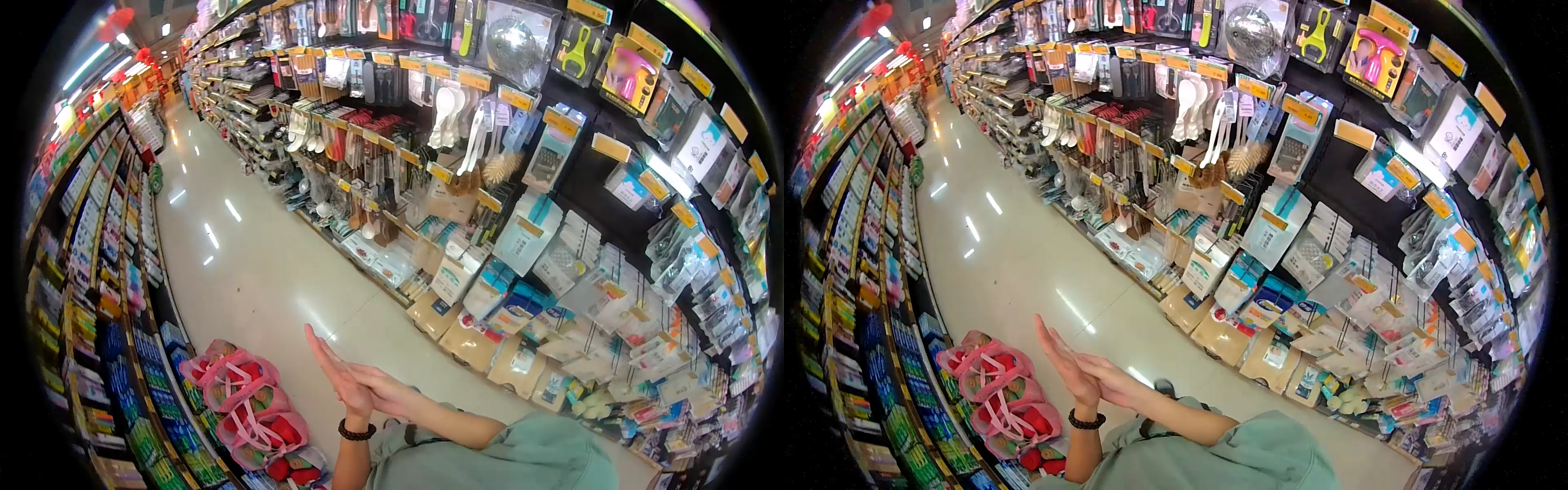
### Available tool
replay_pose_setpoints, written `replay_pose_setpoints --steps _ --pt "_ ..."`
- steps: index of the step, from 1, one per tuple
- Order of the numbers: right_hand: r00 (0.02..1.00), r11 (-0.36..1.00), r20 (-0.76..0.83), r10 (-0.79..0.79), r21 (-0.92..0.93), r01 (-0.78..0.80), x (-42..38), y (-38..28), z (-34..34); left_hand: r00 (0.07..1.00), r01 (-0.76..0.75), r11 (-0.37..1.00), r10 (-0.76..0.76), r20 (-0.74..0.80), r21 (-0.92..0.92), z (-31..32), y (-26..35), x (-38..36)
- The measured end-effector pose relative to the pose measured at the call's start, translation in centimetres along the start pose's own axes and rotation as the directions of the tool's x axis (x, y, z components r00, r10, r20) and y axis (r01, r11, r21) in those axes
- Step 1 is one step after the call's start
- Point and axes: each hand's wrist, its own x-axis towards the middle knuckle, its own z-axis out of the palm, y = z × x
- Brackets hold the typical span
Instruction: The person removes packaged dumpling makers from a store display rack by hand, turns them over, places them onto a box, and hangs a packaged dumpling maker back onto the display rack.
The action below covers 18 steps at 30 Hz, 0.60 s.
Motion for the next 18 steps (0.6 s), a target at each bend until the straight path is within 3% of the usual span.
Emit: replay_pose_setpoints --steps 7,8,10,11,14,15,16,18 --pt "0.994 0.999 0.106 0.013 0.046 -0.018 7.3 -4.8 -5.2 0.995 0.011 1.0 -0.013 0.099 0.012 3.2 -6.7 5.3" --pt "1.0 1.0 -0.009 -0.014 -0.004 0.014 8.7 -5.7 -6.0 0.988 0.032 0.999 -0.035 0.154 0.023 3.8 -7.8 5.8" --pt "0.972 0.993 -0.22 -0.083 -0.104 0.061 11.7 -8.1 -6.4 0.962 0.065 0.996 -0.079 0.261 0.062 4.8 -9.8 7.4" --pt "0.978 0.974 -0.066 -0.199 -0.127 0.189 13.8 -8.6 -8.9 0.938 0.014 0.993 -0.054 0.343 0.117 5.5 -10.7 8.5" --pt "0.902 0.892 -0.087 -0.423 -0.215 0.398 18.4 -13.6 -11.3 0.838 -0.015 0.994 -0.048 0.543 0.111 8.3 -13.3 12.8" --pt "0.935 0.938 -0.091 -0.342 -0.08 0.336 18.7 -16.0 -11.9 0.82 -0.036 0.993 -0.035 0.571 0.112 9.8 -14.5 13.9" --pt "0.892 0.885 -0.02 -0.452 0.116 0.452 20.6 -15.9 -13.0 0.729 -0.209 0.946 -0.018 0.685 0.247 10.7 -15.4 16.1" --pt "0.751 0.656 0.036 -0.659 0.515 0.552 24.4 -13.9 -15.3 0.507 -0.555 0.723 -0.098 0.856 0.411 12.6 -17.2 20.7"
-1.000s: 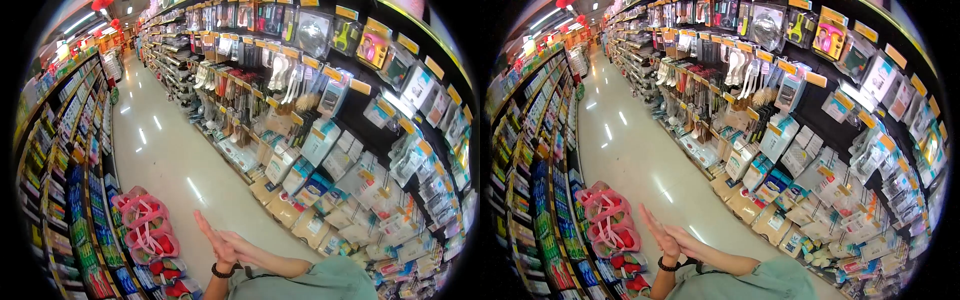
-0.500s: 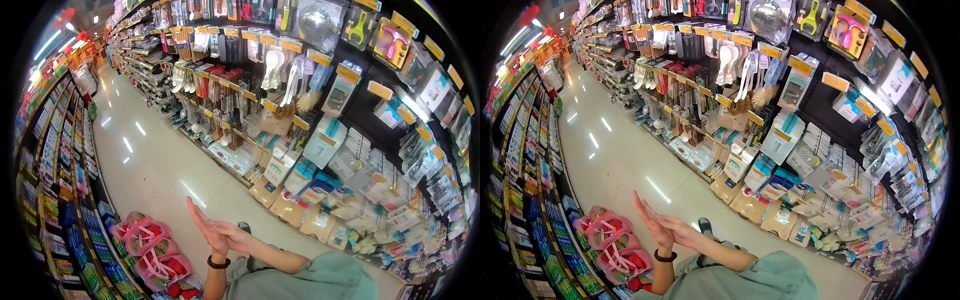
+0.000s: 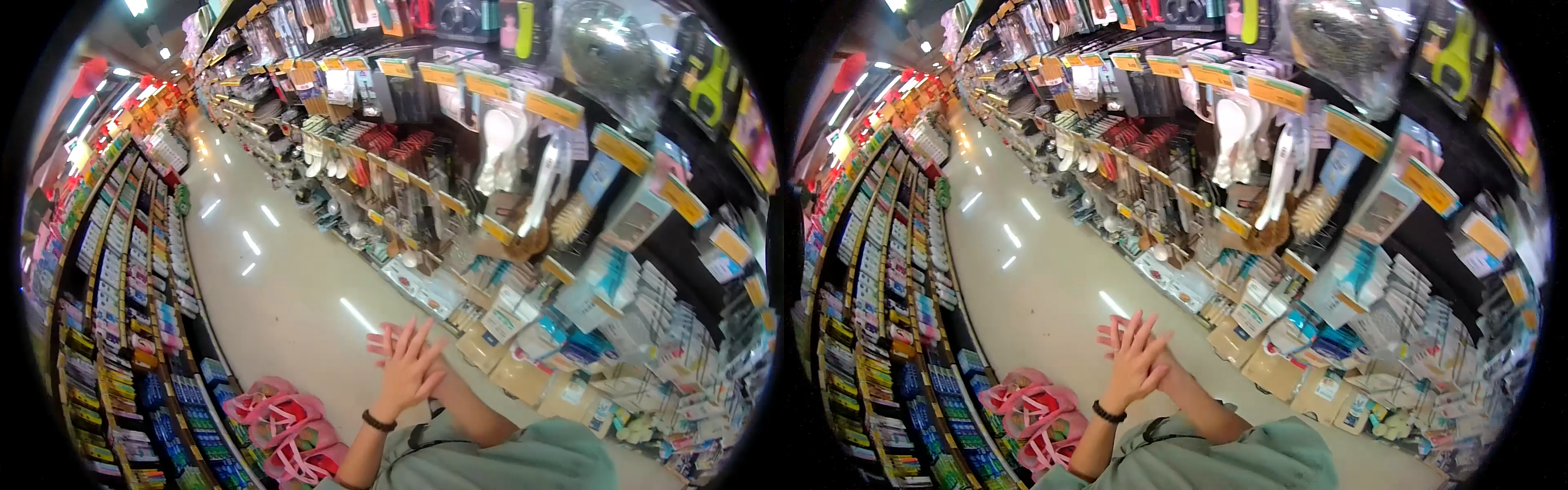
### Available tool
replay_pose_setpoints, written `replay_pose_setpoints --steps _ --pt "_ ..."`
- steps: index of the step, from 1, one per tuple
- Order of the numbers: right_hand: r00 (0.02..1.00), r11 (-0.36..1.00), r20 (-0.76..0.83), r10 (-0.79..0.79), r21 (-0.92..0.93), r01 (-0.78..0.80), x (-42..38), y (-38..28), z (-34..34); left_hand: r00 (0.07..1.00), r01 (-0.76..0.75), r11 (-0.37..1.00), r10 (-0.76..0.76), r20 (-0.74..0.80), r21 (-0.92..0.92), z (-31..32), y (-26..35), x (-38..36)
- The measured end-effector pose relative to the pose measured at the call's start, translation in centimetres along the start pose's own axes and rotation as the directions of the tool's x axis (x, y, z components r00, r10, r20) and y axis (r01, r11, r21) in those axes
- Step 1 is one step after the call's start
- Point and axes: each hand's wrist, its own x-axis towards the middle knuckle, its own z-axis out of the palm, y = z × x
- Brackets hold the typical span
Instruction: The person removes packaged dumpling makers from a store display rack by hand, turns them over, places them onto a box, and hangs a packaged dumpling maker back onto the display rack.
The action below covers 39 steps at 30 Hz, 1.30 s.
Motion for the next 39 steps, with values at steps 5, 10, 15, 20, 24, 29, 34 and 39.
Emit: replay_pose_setpoints --steps 5,10,15,20,24,29,34,39 --pt "0.965 0.808 -0.252 0.068 -0.553 -0.202 7.8 -10.3 6.1 0.928 0.369 0.912 -0.354 -0.115 0.177 1.0 -7.8 6.0" --pt "0.985 -0.268 0.166 0.041 -0.948 0.171 12.1 -10.4 4.2 0.778 0.187 0.0 -0.611 0.148 -0.982 5.1 -8.5 9.1" --pt "0.939 -0.082 0.064 -0.338 -0.996 0.038 16.9 -13.3 -3.5 0.99 0.056 0.33 -0.143 0.008 -0.942 0.0 -6.0 13.0" --pt "0.998 0.822 -0.021 -0.067 -0.567 0.043 20.1 -13.7 -0.7 0.966 -0.257 0.883 0.234 -0.107 -0.393 -0.1 -10.2 18.5" --pt "0.947 0.82 -0.265 -0.184 -0.572 -0.001 22.7 -12.9 3.7 0.968 -0.143 0.99 0.144 -0.205 0.018 3.0 -19.3 22.3" --pt "0.983 0.91 0.182 -0.008 -0.407 0.083 29.3 -17.7 1.2 0.938 -0.132 0.77 -0.105 -0.329 -0.624 0.9 -25.9 31.5" --pt "0.839 0.41 0.008 -0.544 -0.87 0.274 37.9 -16.2 5.0 0.972 -0.226 0.592 0.078 -0.224 -0.773 -0.4 -28.6 39.0" --pt "0.655 0.511 -0.203 -0.727 -0.798 0.32 44.2 -19.7 2.9 0.989 -0.144 0.354 0.091 -0.119 -0.924 2.0 -31.1 46.0"
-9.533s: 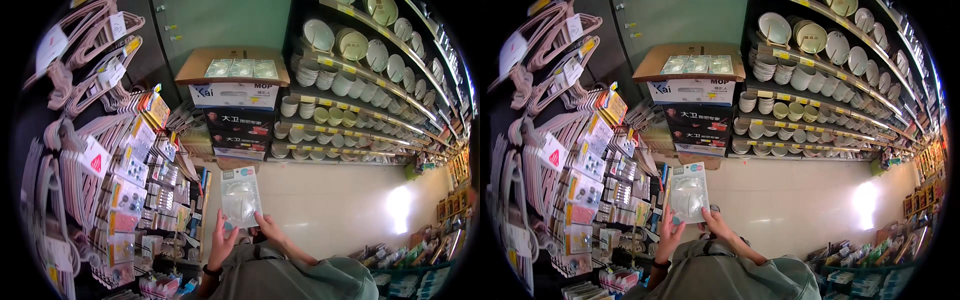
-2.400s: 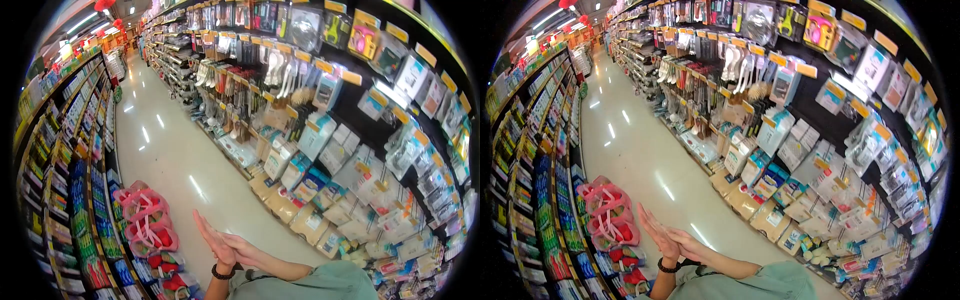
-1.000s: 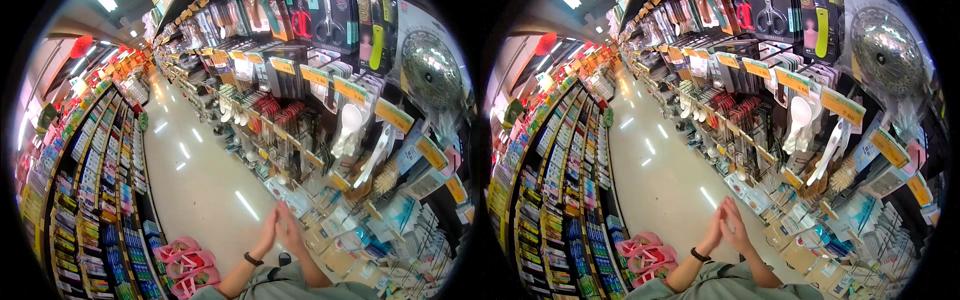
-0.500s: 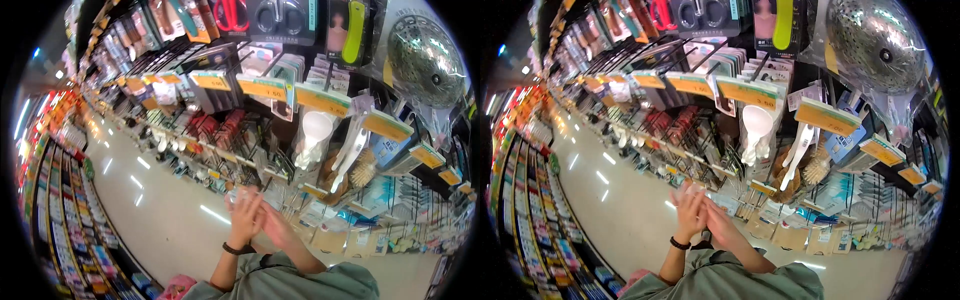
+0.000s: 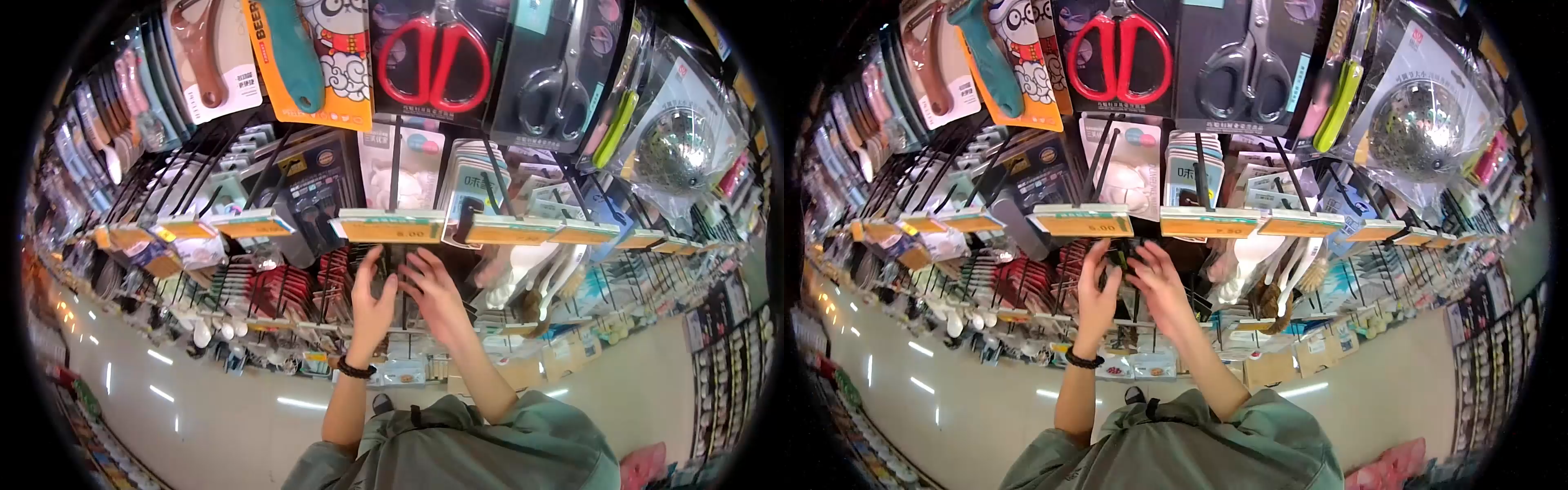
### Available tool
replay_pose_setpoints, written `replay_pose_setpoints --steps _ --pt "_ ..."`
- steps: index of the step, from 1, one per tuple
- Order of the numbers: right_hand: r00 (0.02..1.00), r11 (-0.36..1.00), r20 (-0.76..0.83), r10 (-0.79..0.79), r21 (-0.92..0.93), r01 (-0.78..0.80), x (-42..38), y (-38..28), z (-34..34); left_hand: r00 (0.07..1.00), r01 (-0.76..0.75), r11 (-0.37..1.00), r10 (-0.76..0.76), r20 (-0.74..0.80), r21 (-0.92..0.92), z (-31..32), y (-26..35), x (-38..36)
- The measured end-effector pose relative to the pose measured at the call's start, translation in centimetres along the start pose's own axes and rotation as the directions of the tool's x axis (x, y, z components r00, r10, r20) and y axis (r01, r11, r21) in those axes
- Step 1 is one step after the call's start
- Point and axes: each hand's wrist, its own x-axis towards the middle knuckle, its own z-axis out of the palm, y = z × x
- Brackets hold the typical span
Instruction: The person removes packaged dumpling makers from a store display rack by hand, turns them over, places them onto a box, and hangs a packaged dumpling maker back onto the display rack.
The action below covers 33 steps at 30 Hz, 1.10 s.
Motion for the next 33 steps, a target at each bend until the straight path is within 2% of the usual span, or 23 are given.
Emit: replay_pose_setpoints --steps 3,4,5,6,8,10,13,19,21,23,27,30,33 --pt "0.994 0.994 -0.023 -0.106 0.018 0.107 3.4 1.5 -0.3 0.999 0.009 0.985 -0.001 0.046 -0.171 0.4 -2.9 3.7" --pt "0.997 0.998 -0.059 -0.045 0.031 0.047 3.9 1.1 0.9 0.977 0.206 0.923 -0.172 0.13 -0.325 0.2 -2.7 4.5" --pt "0.996 0.997 -0.08 -0.026 0.069 0.032 5.2 2.1 0.5 0.918 0.393 0.804 -0.317 0.237 -0.447 -0.2 -2.3 5.3" --pt "0.996 0.994 -0.075 -0.042 0.098 0.049 5.9 2.7 0.3 0.889 0.458 0.76 -0.398 0.228 -0.461 -0.1 -1.8 6.0" --pt "0.994 0.984 -0.07 -0.08 0.153 0.09 6.9 3.6 -0.1 0.913 0.4 0.738 -0.37 0.169 -0.544 0.2 -5.4 6.7" --pt "0.991 0.969 -0.065 -0.121 0.208 0.132 7.4 3.9 0.0 0.923 0.354 0.671 -0.362 0.129 -0.651 0.2 -5.2 6.9" --pt "0.987 0.976 -0.114 -0.111 0.177 0.13 5.8 3.4 1.8 0.921 0.375 0.685 -0.349 0.171 -0.625 -0.6 -5.1 6.4" --pt "0.984 0.996 -0.154 -0.091 -0.004 0.092 2.1 4.1 2.7 0.909 0.273 0.663 -0.414 -0.038 -0.697 0.2 -1.1 2.9" --pt "0.969 0.987 -0.203 -0.14 -0.107 0.12 0.9 4.4 3.3 0.91 0.244 0.658 -0.409 -0.067 -0.713 0.0 -1.4 1.8" --pt "0.955 0.962 -0.201 -0.218 -0.21 0.175 -0.1 4.4 3.9 0.907 0.212 0.669 -0.406 -0.111 -0.712 -0.6 -1.4 1.0" --pt "0.944 0.942 -0.15 -0.294 -0.214 0.26 -2.0 4.0 4.1 0.933 0.142 0.733 -0.324 -0.157 -0.665 -1.1 1.3 -0.5" --pt "0.959 0.957 -0.151 -0.239 -0.206 0.206 -2.4 3.7 3.9 0.944 0.076 0.808 -0.247 -0.219 -0.584 -1.4 2.7 -2.0" --pt "0.955 0.941 -0.095 -0.28 -0.225 0.253 -3.6 3.5 4.4 0.944 0.058 0.854 -0.216 -0.249 -0.518 -1.9 4.8 -3.3"
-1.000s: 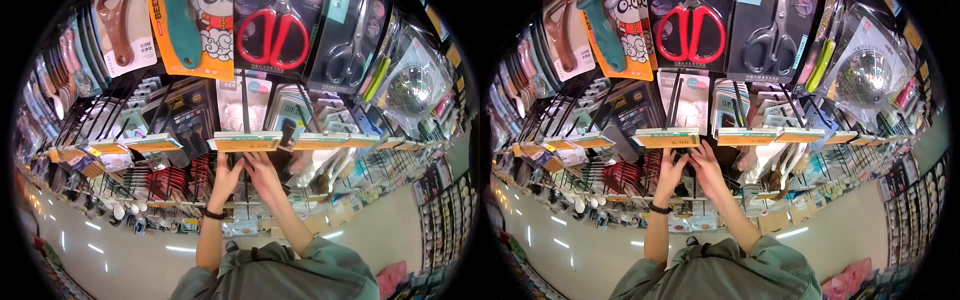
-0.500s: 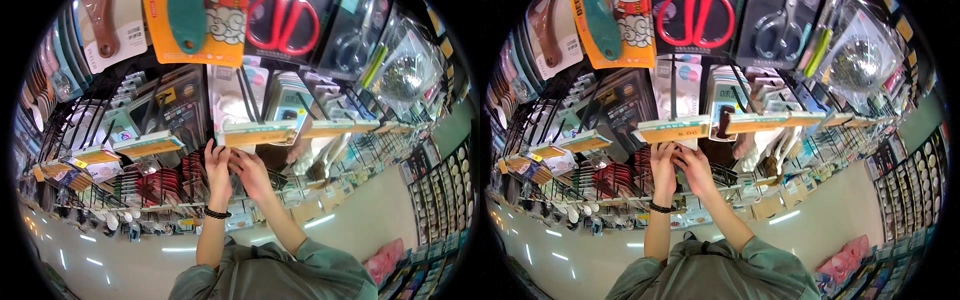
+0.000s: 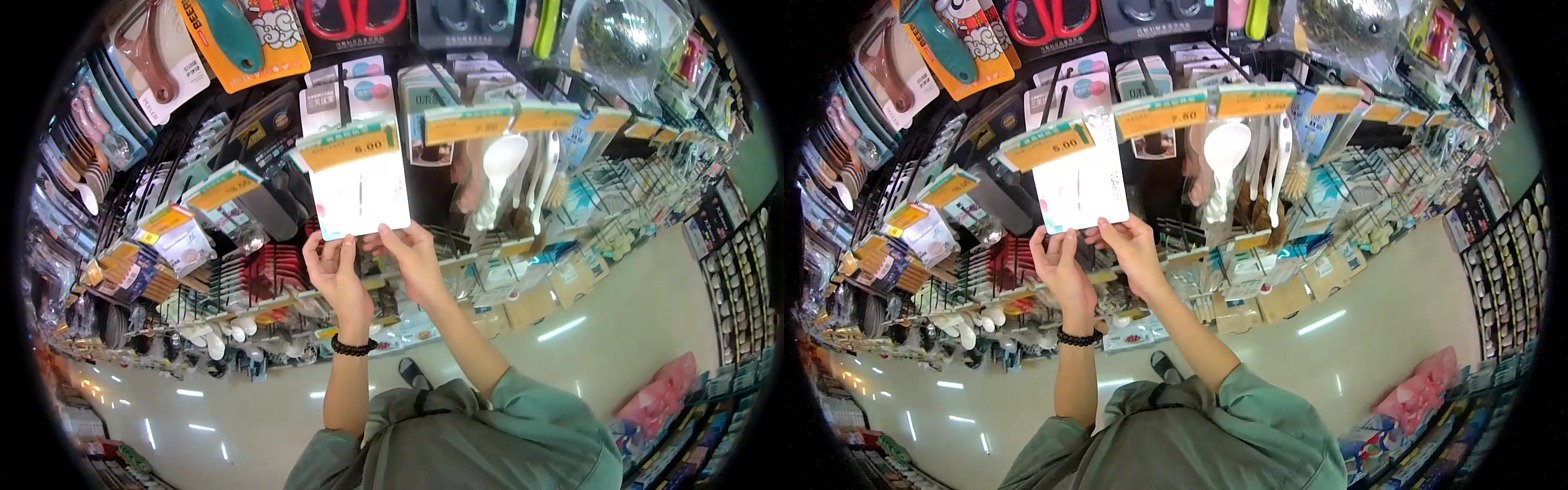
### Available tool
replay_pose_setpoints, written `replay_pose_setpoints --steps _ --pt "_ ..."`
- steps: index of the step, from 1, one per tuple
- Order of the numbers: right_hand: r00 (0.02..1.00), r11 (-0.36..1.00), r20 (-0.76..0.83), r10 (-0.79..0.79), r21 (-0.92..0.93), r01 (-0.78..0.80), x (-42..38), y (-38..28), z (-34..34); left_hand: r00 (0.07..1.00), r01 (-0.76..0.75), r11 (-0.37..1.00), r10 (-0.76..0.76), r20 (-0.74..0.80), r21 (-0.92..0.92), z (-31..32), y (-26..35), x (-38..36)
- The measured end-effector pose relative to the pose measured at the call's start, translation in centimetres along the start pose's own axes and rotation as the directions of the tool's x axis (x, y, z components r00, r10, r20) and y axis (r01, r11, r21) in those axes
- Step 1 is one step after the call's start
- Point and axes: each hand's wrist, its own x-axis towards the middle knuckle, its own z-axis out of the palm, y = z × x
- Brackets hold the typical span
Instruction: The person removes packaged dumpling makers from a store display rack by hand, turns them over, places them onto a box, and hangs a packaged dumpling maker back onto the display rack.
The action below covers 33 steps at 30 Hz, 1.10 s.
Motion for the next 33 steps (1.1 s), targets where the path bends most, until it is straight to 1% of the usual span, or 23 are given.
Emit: replay_pose_setpoints --steps 4,6,9,12,14,16,18,19,22,24,26,30,33 --pt "0.999 0.999 0.048 -0.006 0.042 0.004 -2.2 -1.1 0.3 1.0 -0.021 0.999 0.022 -0.011 0.045 0.1 2.3 -2.0" --pt "0.999 0.998 0.046 -0.026 0.066 0.023 -3.4 -2.1 0.7 1.0 -0.022 0.998 0.022 0.001 0.054 0.3 3.5 -3.1" --pt "0.996 0.993 0.031 -0.079 0.095 0.075 -4.8 -4.1 1.4 0.999 -0.045 0.998 0.044 0.007 0.047 1.6 5.4 -4.4" --pt "0.992 0.988 0.049 -0.117 0.102 0.112 -5.1 -5.9 1.9 0.998 -0.059 0.998 0.059 0.003 0.016 2.8 6.4 -5.0" --pt "0.993 0.991 0.054 -0.1 0.095 0.095 -5.3 -6.5 1.8 0.998 -0.059 0.998 0.059 -0.013 0.003 3.3 6.7 -5.3" --pt "0.994 0.992 0.062 -0.087 0.095 0.081 -5.1 -6.3 1.7 0.999 -0.022 0.999 0.021 -0.031 -0.032 3.3 6.5 -5.3" --pt "0.997 0.996 0.043 -0.072 0.049 0.069 -5.3 -6.3 1.4 0.999 0.004 0.998 -0.007 -0.044 -0.066 3.3 6.1 -5.3" --pt "0.997 0.997 0.045 -0.068 0.03 0.067 -5.2 -6.2 1.2 0.998 0.0 0.999 -0.004 -0.065 -0.054 3.5 5.9 -5.4" --pt "0.997 0.998 0.054 -0.061 0.002 0.061 -5.2 -6.3 1.1 0.998 0.007 0.999 -0.01 -0.059 -0.043 3.3 5.7 -5.4" --pt "0.995 0.998 0.071 -0.063 0.0 0.063 -5.0 -6.1 0.7 0.998 -0.007 1.0 0.006 -0.059 -0.028 3.4 5.5 -5.5" --pt "0.997 0.998 0.061 -0.052 -0.04 0.055 -4.8 -5.8 0.5 0.999 -0.023 0.999 0.022 -0.049 -0.022 3.1 4.6 -5.4" --pt "0.995 0.996 0.087 -0.05 -0.065 0.056 -3.8 -4.0 -0.6 0.999 0.014 0.999 -0.017 -0.048 -0.047 2.0 2.3 -4.6" --pt "0.993 0.993 0.119 0.027 -0.113 -0.014 -3.1 -3.6 -1.2 0.998 0.037 0.997 -0.04 -0.044 -0.074 1.6 0.9 -3.6"
